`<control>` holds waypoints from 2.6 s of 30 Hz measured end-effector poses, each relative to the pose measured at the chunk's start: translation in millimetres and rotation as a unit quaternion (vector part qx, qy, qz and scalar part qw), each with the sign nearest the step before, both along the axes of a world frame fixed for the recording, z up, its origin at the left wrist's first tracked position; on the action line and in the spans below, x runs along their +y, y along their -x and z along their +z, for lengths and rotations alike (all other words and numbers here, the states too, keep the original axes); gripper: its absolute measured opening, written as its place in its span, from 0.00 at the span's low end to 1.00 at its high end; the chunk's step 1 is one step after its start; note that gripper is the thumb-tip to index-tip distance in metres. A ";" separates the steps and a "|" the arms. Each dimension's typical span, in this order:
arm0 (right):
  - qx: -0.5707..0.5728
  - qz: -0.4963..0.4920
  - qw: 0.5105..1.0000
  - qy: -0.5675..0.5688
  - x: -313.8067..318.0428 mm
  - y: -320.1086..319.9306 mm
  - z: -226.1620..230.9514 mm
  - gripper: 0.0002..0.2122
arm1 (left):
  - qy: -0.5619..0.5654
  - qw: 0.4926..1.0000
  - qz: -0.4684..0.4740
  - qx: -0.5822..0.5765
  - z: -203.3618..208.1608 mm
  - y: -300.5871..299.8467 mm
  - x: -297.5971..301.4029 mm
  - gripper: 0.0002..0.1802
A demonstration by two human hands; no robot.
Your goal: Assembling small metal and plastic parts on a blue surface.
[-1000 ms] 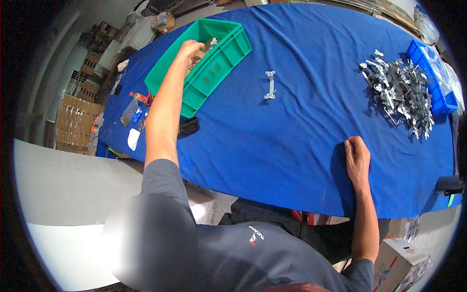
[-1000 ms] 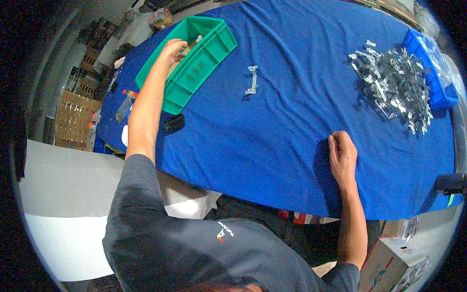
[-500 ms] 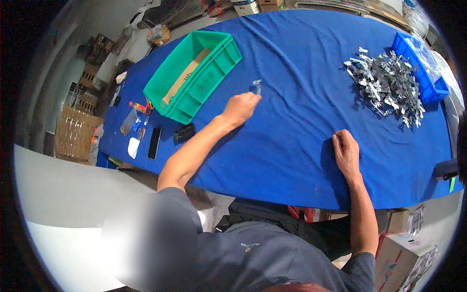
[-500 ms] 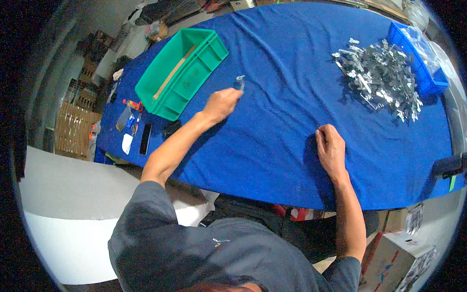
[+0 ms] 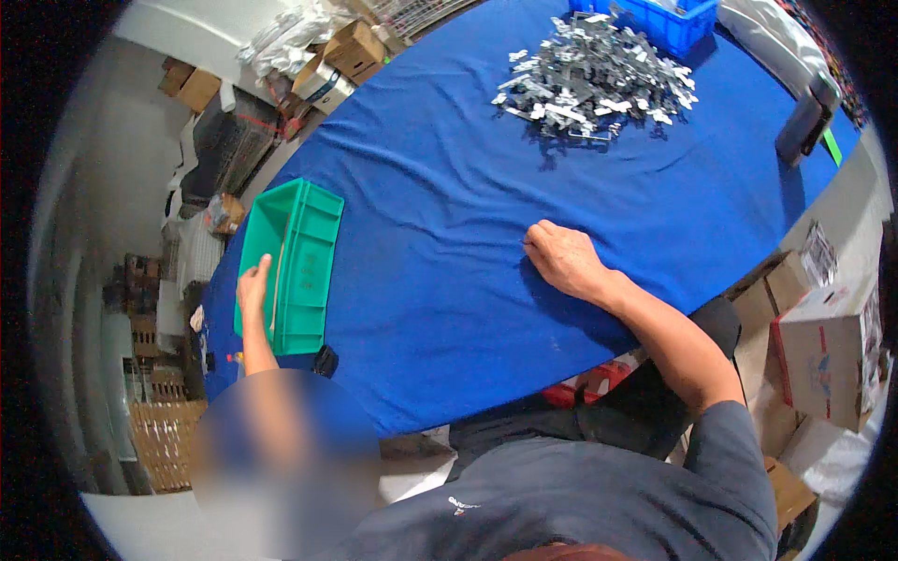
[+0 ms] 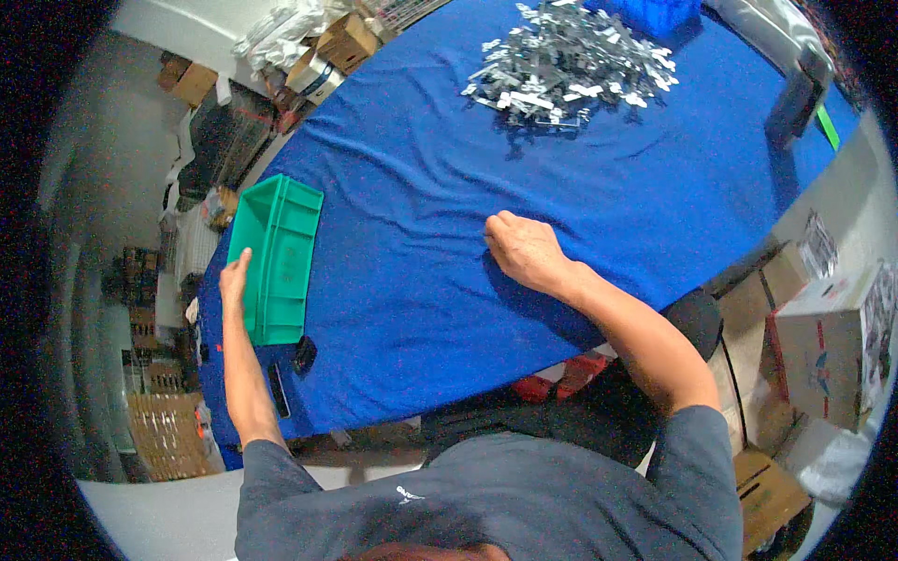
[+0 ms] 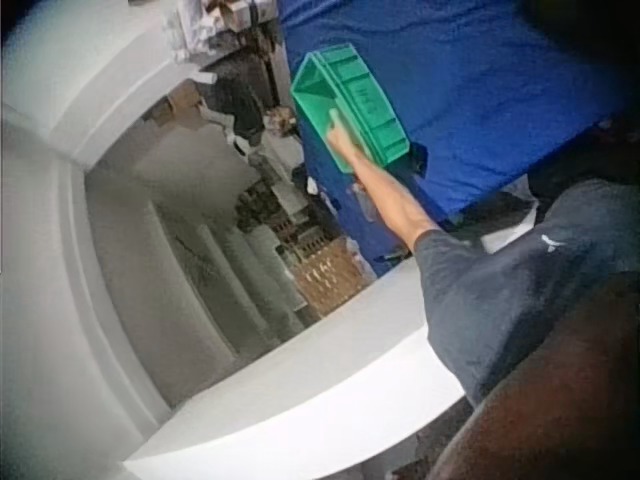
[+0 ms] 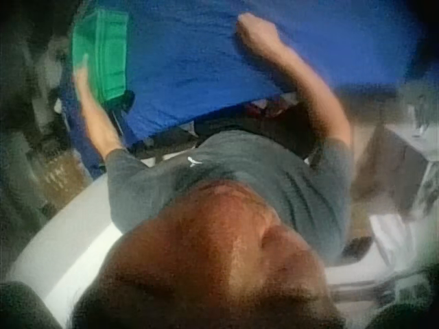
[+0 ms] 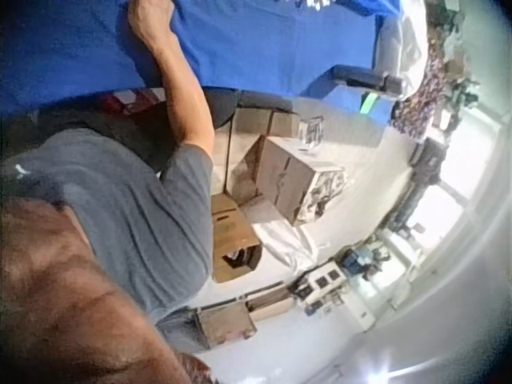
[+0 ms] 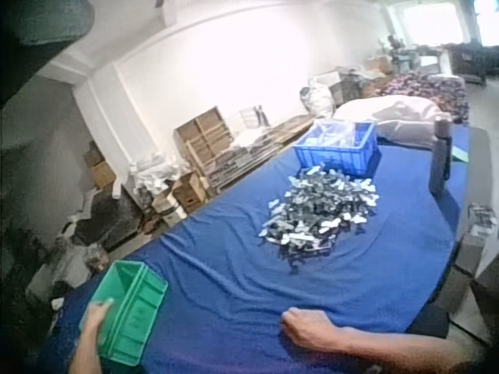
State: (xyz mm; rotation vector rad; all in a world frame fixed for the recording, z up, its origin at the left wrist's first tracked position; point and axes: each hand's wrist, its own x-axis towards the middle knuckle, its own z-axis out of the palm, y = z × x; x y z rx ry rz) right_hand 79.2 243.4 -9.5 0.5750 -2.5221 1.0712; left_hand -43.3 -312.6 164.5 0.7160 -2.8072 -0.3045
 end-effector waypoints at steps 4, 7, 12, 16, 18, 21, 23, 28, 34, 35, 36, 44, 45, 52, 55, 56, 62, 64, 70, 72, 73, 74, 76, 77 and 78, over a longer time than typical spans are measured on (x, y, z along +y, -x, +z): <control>-0.007 0.006 1.000 -0.016 -1.9 -0.5 4.5 0.06 | 0.071 0.966 -0.225 0.110 21.2 33.4 99.6 0.36; -0.001 0.021 1.000 -0.015 -0.6 -0.2 -1.8 0.07 | 0.068 0.903 -0.401 0.139 11.4 66.6 226.8 0.29; -0.026 0.066 0.996 -0.060 0.2 -12.8 17.7 0.06 | 0.074 0.791 -0.589 0.148 -11.8 114.8 425.3 0.38; -0.008 0.087 0.993 -0.084 0.1 -13.8 25.0 0.06 | 0.086 0.765 -0.614 0.174 -23.4 164.8 548.1 0.48; -0.014 0.081 0.994 -0.078 7.7 -13.4 22.9 0.06 | 0.086 0.783 -0.604 0.123 -17.0 159.7 609.7 0.49; -0.008 0.093 0.993 -0.071 10.9 -11.3 31.1 0.05 | 0.099 0.798 -0.594 0.005 2.0 163.4 654.1 0.46; -0.031 0.096 0.992 -0.077 15.1 -9.6 34.5 0.04 | 0.131 0.814 -0.566 -0.009 -11.6 171.3 673.8 0.45; -0.008 0.090 0.994 -0.067 20.4 -8.1 33.0 0.04 | 0.095 0.852 -0.511 -0.064 -15.5 185.8 671.7 0.48; 0.011 0.089 0.994 -0.070 19.3 -7.6 30.0 0.04 | 0.054 0.832 -0.543 0.098 -53.2 185.9 626.4 0.40; 0.010 0.088 0.994 -0.070 20.5 -8.8 26.7 0.04 | 0.057 0.823 -0.548 0.138 -55.9 173.4 622.0 0.37; 0.013 0.095 0.993 -0.074 16.0 -8.6 27.0 0.04 | 0.018 0.808 -0.559 0.185 -55.9 170.0 606.1 0.34; 0.017 0.097 0.990 -0.103 13.0 -8.9 21.1 0.05 | -0.019 0.743 -0.623 0.243 -84.1 84.2 486.5 0.24; 0.017 0.092 0.990 -0.108 12.4 -9.0 21.1 0.05 | -0.016 0.748 -0.617 0.244 -84.6 72.1 474.9 0.24; -0.006 0.086 0.988 -0.131 11.6 -8.8 23.0 0.05 | 0.033 0.774 -0.600 0.197 -107.3 35.6 411.3 0.26; -0.011 0.091 0.986 -0.138 11.0 -9.2 21.7 0.04 | -0.005 0.846 -0.506 0.169 -119.5 20.7 386.2 0.31; -0.008 0.095 0.986 -0.136 10.1 -9.2 23.2 0.04 | -0.008 0.857 -0.484 0.177 -132.0 25.1 369.2 0.32; -0.011 0.092 0.987 -0.133 17.3 -11.0 18.4 0.06 | -0.186 0.893 -0.409 0.036 -132.4 10.2 349.6 0.24; -0.008 0.091 0.986 -0.139 16.7 -10.6 17.6 0.06 | -0.293 0.886 -0.359 0.018 -129.6 5.0 349.1 0.24; 0.004 0.093 0.987 -0.133 8.1 -7.7 23.6 0.04 | -0.303 0.895 -0.295 0.145 -157.4 29.4 318.2 0.17; -0.009 0.090 0.988 -0.128 12.4 -12.3 19.0 0.04 | -0.431 0.863 -0.248 0.090 -159.2 16.3 330.0 0.13; -0.013 0.085 0.989 -0.121 14.1 -12.0 18.3 0.04 | -0.432 0.863 -0.248 0.087 -153.4 6.8 337.0 0.13; -0.016 0.083 0.989 -0.121 15.8 -11.5 17.5 0.04 | -0.432 0.855 -0.281 0.053 -147.6 -2.4 345.0 0.13; -0.016 0.084 0.987 -0.134 15.1 -11.1 17.7 0.04 | -0.307 0.875 -0.370 0.062 -144.4 -13.7 355.4 0.15; -0.018 0.082 0.987 -0.134 16.2 -11.3 17.6 0.04 | -0.187 0.907 -0.373 0.055 -139.5 -13.3 359.0 0.16; -0.016 0.083 0.988 -0.129 14.9 -12.8 19.8 0.04 | -0.137 0.914 -0.370 0.095 -140.8 -7.8 353.5 0.14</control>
